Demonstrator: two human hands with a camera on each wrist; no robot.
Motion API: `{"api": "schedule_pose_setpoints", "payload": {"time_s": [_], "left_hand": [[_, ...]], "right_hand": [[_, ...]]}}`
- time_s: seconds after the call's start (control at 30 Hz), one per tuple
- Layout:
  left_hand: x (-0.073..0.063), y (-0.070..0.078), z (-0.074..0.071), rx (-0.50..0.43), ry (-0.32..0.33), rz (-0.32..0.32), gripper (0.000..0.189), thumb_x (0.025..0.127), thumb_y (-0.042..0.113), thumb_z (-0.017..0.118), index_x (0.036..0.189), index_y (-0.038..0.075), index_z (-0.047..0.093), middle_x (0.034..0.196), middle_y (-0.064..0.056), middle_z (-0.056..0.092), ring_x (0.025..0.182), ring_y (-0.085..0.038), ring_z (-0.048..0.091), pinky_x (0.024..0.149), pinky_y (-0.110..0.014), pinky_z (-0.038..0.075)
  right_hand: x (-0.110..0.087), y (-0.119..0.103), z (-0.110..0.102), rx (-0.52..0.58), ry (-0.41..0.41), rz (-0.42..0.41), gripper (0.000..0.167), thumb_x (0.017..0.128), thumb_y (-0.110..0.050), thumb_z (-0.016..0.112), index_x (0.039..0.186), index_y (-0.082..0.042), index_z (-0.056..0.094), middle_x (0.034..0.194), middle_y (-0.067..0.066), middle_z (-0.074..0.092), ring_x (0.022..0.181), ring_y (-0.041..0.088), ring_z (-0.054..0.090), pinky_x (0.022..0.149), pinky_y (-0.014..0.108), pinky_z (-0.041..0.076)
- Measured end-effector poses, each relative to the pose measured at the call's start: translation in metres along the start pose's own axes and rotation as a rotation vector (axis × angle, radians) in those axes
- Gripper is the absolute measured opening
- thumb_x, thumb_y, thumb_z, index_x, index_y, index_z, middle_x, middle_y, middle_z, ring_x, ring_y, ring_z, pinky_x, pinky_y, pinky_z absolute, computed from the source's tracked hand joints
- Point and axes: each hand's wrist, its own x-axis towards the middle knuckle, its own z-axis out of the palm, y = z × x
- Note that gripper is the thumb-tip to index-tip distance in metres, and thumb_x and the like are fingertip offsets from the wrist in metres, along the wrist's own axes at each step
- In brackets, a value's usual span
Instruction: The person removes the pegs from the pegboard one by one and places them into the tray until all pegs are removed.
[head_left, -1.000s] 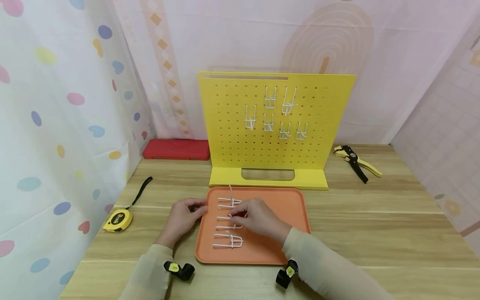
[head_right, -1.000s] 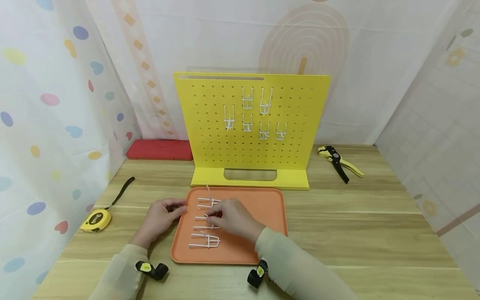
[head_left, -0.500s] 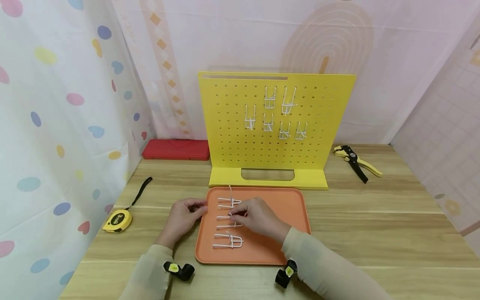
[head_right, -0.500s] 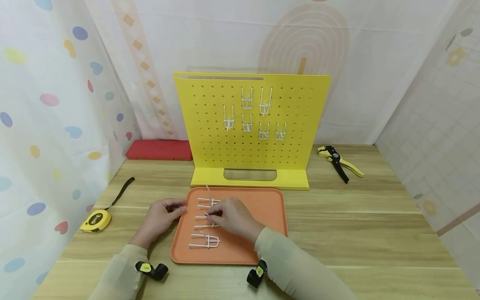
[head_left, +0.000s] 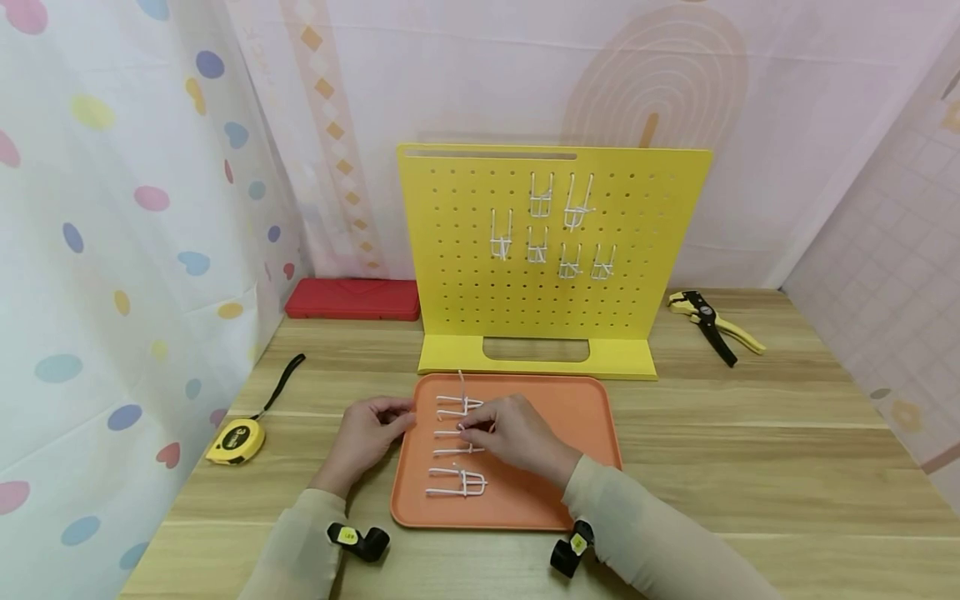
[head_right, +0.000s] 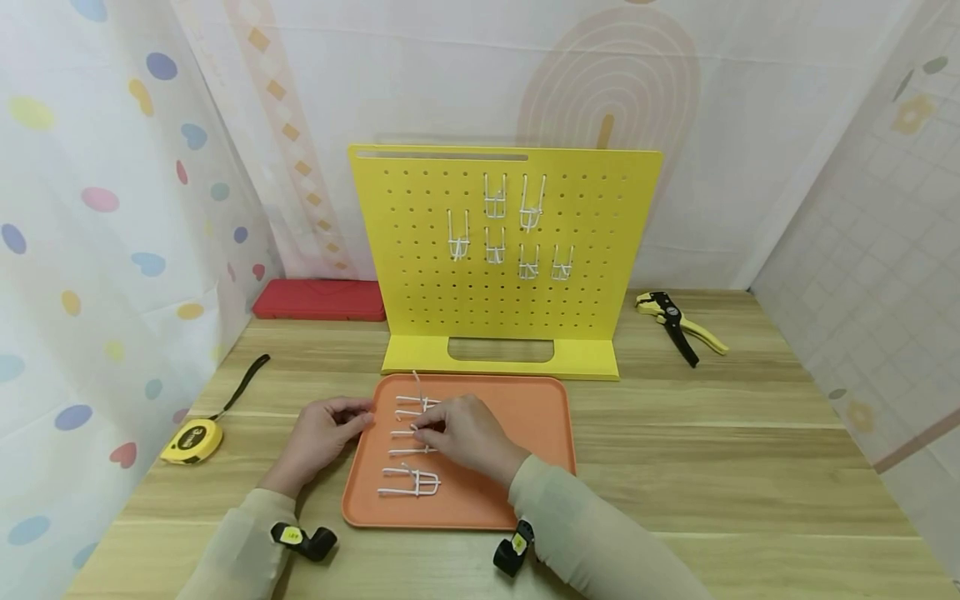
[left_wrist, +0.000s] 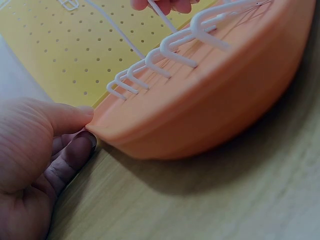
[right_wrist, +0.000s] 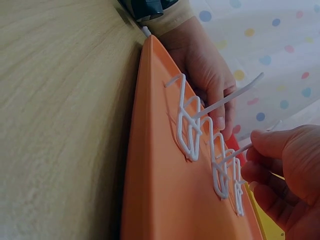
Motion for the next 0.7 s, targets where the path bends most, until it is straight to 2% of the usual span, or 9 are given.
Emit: {"api": "schedule_pose_setpoints", "payload": {"time_s": [0.7], "left_hand": [[0.0001,-0.0002,0.0003,-0.006,0.005,-0.001,0.02,0.087,0.015,0.073,0.105,0.007,0.074,0.089,-0.003,0.07,0.08,-0.015,0.06,0.068,-0.024,0.049]], "right_hand": [[-0.0002,-0.0005,-0.0001,-0.012,-0.005,0.029,0.012,0.087,-0.021,0.073,0.097,-0.016,0.079,0.09,-0.011,0.072,0.07,-0.004,0.059,0.06,0.018,0.048]]}}
